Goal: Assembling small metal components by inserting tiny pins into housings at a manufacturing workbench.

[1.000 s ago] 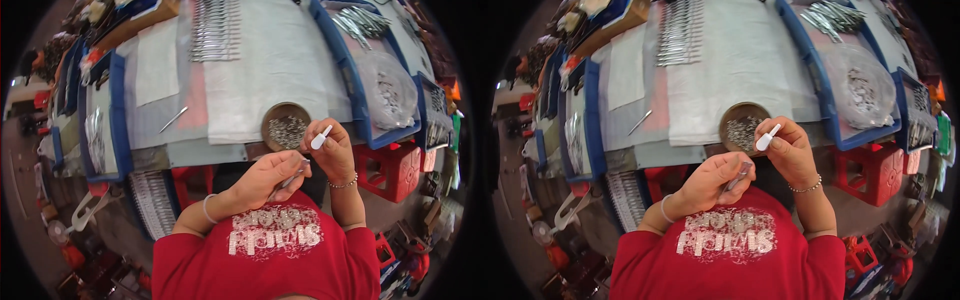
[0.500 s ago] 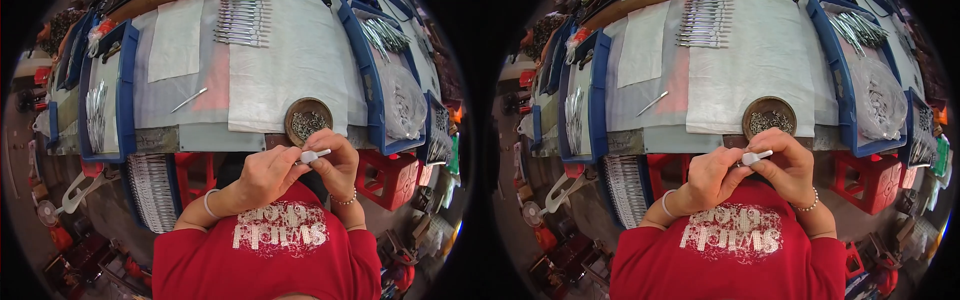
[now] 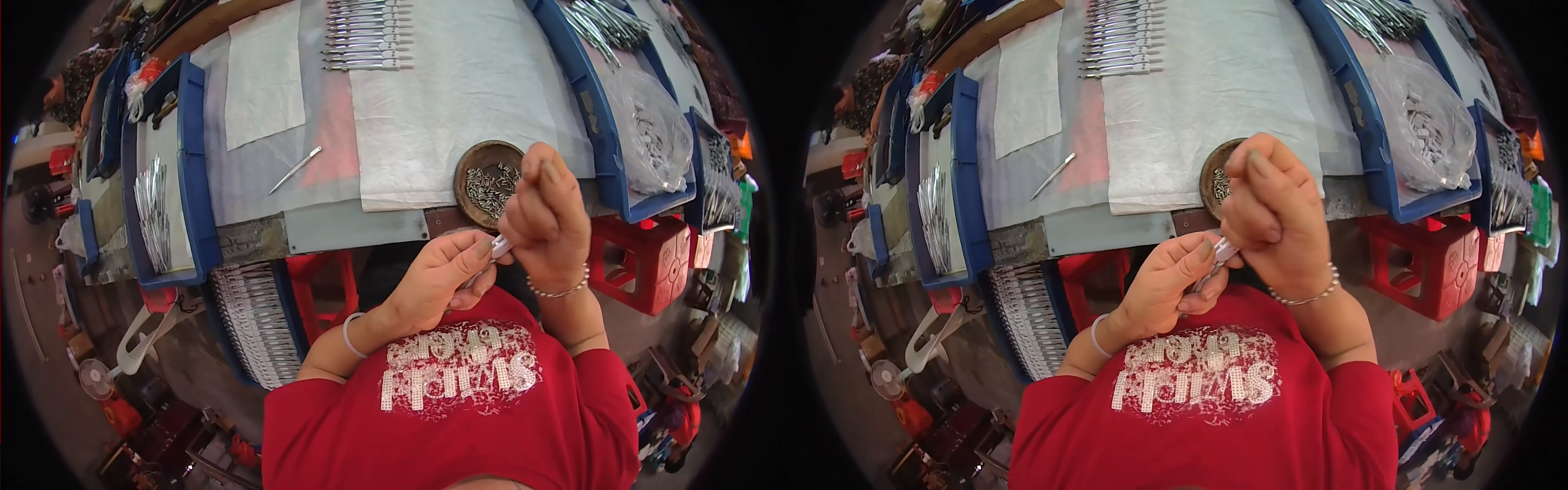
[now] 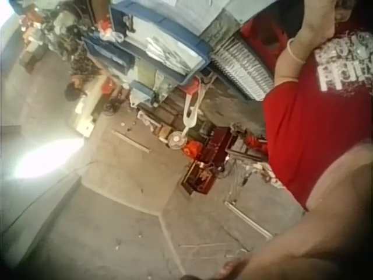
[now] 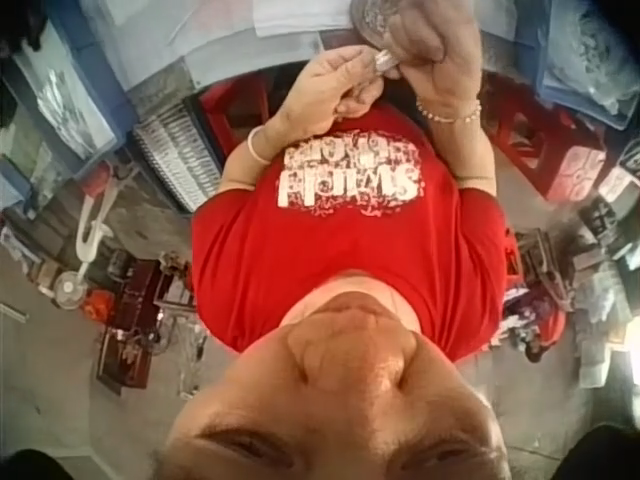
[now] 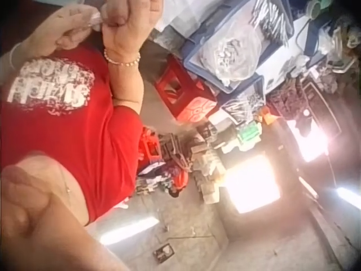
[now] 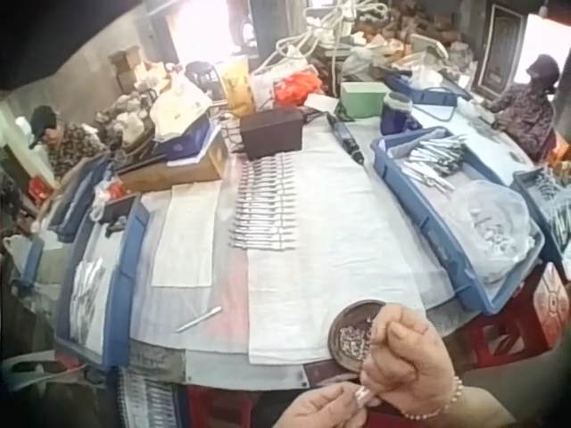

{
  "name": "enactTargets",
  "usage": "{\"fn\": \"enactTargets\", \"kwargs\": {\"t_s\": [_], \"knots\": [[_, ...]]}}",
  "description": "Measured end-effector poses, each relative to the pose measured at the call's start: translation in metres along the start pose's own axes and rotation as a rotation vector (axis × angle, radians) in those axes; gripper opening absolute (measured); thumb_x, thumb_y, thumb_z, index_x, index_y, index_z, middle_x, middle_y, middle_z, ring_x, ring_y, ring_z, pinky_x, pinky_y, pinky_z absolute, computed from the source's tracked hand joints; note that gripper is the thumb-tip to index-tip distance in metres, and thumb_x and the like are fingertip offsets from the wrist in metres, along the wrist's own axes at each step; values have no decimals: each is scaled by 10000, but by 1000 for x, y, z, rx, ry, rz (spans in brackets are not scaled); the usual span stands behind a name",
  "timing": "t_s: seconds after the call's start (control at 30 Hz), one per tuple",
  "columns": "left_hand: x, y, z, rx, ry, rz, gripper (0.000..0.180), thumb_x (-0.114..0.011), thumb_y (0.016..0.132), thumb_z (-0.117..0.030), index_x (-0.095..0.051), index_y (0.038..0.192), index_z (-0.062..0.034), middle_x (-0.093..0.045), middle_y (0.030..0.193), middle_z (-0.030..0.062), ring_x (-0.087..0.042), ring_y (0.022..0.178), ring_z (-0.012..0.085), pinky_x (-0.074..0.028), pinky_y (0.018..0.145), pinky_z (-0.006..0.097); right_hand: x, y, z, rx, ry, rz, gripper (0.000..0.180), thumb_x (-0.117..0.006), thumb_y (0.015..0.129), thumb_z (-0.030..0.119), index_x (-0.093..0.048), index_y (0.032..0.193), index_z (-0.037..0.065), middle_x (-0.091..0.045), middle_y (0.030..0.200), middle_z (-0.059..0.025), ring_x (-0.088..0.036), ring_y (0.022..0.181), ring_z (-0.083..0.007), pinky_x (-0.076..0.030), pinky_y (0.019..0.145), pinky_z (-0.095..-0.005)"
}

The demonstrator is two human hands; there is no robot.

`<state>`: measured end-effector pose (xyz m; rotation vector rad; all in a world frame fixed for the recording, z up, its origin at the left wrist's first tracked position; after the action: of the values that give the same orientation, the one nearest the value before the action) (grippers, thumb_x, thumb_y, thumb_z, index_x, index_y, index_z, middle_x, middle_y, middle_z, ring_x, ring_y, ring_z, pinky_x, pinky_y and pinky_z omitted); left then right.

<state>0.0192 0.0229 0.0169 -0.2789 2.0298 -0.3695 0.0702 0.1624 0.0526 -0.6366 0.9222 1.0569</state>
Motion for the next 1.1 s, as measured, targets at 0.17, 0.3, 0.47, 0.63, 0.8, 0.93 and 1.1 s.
{"fn": "enactTargets", "kwargs": {"t_s": [0.17, 0.3, 0.47, 0.63, 0.8, 0.93, 1.1], "knots": [[7, -1, 9, 33, -110, -48, 343, -461, 989, -350, -548, 985, -19, -481, 647, 7, -305, 441, 32, -239, 405, 186, 6, 1, -19, -125, -244, -247, 159, -506, 968, 183, -543, 940, 31, -326, 514, 80, -206, 415, -17, -163, 380, -207], [15, 10, 20, 105, -261, 4, 313, -497, 973, -352, -545, 1015, -45, -470, 661, -13, -322, 444, 43, -246, 404, 202, 26, 14, -23, -356, -232, -260, 172, -522, 959, 193, -545, 947, 23, -329, 526, 80, -219, 425, -14, -166, 380, -201], [20, 14, 26, 140, -384, 32, 340, -400, 1006, -376, -494, 1028, -50, -439, 677, -33, -318, 451, 24, -248, 415, 182, 34, 21, -22, -333, -184, -296, 178, -460, 982, 179, -523, 936, 19, -288, 510, 76, -181, 396, -15, -138, 347, -188], [23, 18, 30, 144, -554, 117, 332, -412, 999, -392, -518, 1019, -78, -459, 683, -31, -320, 444, 25, -261, 411, 189, 29, 22, -24, -273, -136, -301, 172, -456, 983, 170, -528, 951, 17, -283, 509, 74, -179, 395, -16, -139, 347, -187], [25, 19, 30, 143, -554, 149, 329, -410, 999, -395, -508, 1016, -81, -458, 681, -35, -321, 442, 24, -261, 406, 191, 29, 26, -22, -330, -171, -291, 178, -475, 976, 184, -538, 959, 18, -285, 509, 73, -189, 403, -18, -144, 352, -187], [24, 19, 31, 148, -612, 142, 321, -404, 1003, -392, -498, 1003, -85, -459, 684, -36, -327, 438, 28, -263, 399, 189, 27, 28, -23, -336, -177, -284, 177, -486, 971, 187, -542, 965, 20, -291, 509, 72, -195, 406, -20, -149, 360, -190], [25, 18, 33, 108, -695, 205, 334, -388, 1008, -384, -458, 1065, -62, -445, 690, -21, -346, 453, 42, -275, 423, 187, 22, 30, -25, -320, -191, -302, 174, -490, 969, 188, -541, 964, 22, -297, 510, 72, -204, 407, -20, -151, 364, -192]]}}
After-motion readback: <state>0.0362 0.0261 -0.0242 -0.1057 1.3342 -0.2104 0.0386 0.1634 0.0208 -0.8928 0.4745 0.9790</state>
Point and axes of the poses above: each hand's wrist, its own y-axis towards the middle knuckle, its own x-axis out of the back of the hand, z = x × y, the point moved 2 cm from there along y, towards the middle knuckle
